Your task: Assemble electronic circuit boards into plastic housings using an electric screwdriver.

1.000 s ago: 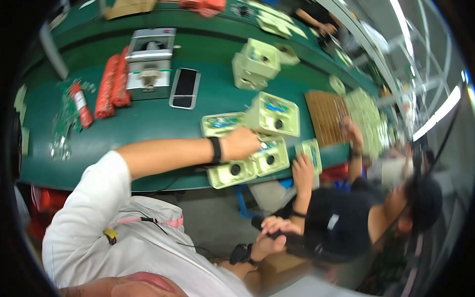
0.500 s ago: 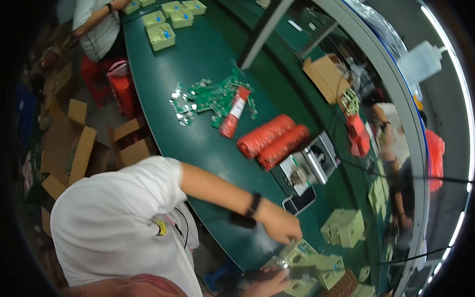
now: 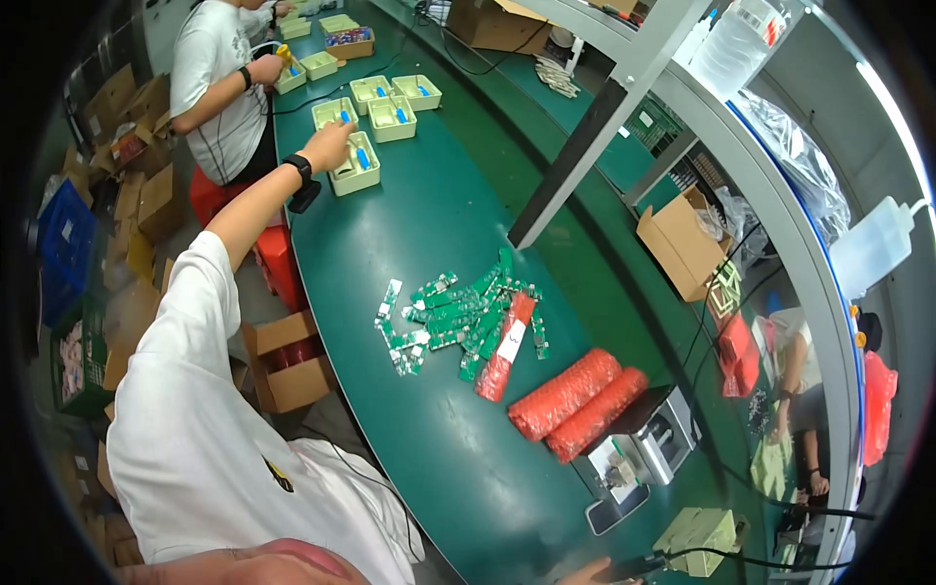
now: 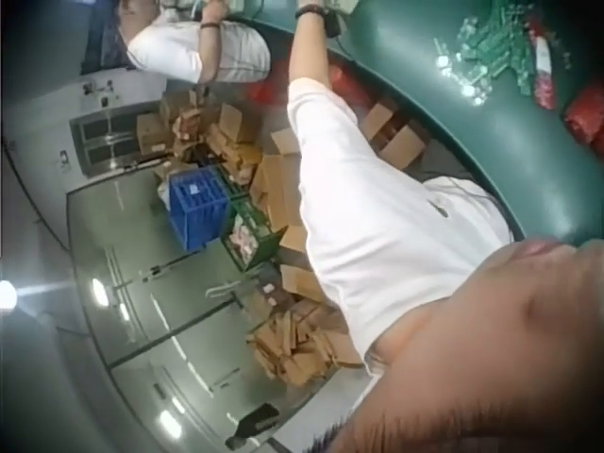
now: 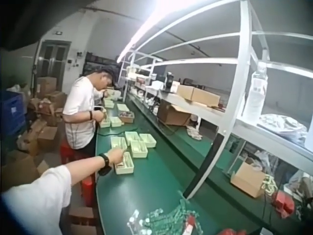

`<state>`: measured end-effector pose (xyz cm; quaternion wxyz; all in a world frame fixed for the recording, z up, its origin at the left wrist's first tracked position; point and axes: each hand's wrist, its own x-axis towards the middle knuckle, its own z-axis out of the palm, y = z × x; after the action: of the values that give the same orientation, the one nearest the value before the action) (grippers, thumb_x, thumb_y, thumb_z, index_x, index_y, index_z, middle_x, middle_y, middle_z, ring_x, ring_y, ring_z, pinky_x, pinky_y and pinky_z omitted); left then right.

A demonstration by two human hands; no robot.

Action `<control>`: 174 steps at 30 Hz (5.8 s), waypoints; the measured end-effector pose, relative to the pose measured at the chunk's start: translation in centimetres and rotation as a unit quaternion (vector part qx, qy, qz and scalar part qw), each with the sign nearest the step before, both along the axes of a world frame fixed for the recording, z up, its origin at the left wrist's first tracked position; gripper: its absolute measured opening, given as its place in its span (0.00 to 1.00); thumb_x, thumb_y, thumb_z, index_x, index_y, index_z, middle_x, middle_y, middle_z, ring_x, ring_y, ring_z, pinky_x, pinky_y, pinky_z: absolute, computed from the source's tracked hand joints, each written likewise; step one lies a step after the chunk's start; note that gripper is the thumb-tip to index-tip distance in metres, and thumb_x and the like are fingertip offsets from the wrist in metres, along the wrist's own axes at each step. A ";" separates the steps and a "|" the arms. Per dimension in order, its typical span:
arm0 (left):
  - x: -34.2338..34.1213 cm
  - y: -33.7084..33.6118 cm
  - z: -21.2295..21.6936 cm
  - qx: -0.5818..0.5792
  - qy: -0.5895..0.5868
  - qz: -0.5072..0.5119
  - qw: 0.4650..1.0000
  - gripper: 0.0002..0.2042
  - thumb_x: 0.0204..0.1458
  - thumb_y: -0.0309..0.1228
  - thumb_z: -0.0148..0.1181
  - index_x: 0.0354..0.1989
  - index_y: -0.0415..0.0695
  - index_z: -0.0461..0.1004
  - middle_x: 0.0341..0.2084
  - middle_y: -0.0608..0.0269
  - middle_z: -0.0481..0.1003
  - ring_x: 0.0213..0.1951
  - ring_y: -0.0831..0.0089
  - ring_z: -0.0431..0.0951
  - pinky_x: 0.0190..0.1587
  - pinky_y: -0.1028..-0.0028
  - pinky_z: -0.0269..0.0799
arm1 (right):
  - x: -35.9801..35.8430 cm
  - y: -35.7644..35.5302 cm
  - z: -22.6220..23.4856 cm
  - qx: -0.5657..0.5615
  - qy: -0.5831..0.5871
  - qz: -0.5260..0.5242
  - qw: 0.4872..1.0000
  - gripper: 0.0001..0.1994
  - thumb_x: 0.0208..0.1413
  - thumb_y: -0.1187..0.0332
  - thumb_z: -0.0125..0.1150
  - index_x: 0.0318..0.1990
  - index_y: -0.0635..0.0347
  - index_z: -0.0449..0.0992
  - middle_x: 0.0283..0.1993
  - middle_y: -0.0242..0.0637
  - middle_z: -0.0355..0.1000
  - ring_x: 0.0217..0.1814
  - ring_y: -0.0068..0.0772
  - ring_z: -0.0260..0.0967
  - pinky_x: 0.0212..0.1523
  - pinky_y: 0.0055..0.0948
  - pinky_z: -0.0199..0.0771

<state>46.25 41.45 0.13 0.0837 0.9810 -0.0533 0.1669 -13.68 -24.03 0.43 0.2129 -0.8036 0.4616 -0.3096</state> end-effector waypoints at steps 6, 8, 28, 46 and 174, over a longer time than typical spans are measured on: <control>10.3 5.2 -5.7 0.149 0.052 -0.027 0.987 0.34 0.60 0.22 0.51 0.78 0.56 0.59 0.53 0.39 0.79 0.56 0.45 0.79 0.60 0.47 0.75 | 9.9 12.4 2.5 -0.053 -0.028 0.214 0.975 0.29 0.59 0.74 0.67 0.68 0.67 0.67 0.65 0.50 0.68 0.65 0.46 0.68 0.68 0.43 0.66; 12.9 7.8 -6.3 0.111 0.105 -0.013 0.988 0.37 0.59 0.20 0.48 0.80 0.56 0.56 0.55 0.37 0.78 0.57 0.44 0.80 0.60 0.50 0.76 | 13.5 15.4 2.3 -0.027 0.013 0.345 0.938 0.32 0.55 0.73 0.72 0.68 0.65 0.67 0.66 0.52 0.66 0.66 0.53 0.67 0.67 0.47 0.68; 13.6 10.1 -2.2 0.053 0.234 -0.052 0.969 0.27 0.52 0.23 0.70 0.62 0.44 0.71 0.53 0.37 0.79 0.57 0.45 0.80 0.58 0.57 0.76 | 24.0 21.6 -4.0 -0.105 0.143 0.483 0.858 0.21 0.53 0.67 0.73 0.55 0.59 0.79 0.51 0.42 0.76 0.55 0.46 0.74 0.52 0.46 0.75; 9.4 13.5 -0.8 0.222 0.153 -0.188 0.944 0.22 0.36 0.45 0.75 0.32 0.38 0.85 0.36 0.49 0.85 0.33 0.54 0.83 0.38 0.60 0.79 | 10.3 11.1 -1.2 -0.059 0.091 0.377 0.920 0.20 0.53 0.75 0.66 0.55 0.65 0.80 0.52 0.49 0.77 0.55 0.55 0.74 0.59 0.46 0.74; -42.1 -31.5 -2.3 -0.144 0.205 -0.531 0.810 0.19 0.54 0.28 0.66 0.55 0.42 0.75 0.75 0.43 0.60 0.75 0.42 0.59 0.78 0.44 0.52 | 5.2 12.0 0.3 -0.183 0.169 0.472 0.846 0.03 0.51 0.73 0.69 0.33 0.54 0.83 0.33 0.29 0.76 0.39 0.35 0.72 0.41 0.37 0.66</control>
<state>4.13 9.96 -2.16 0.3082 0.7883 -0.5225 -0.1028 -8.48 -12.00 0.72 0.1015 -0.9887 -0.0096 -0.1097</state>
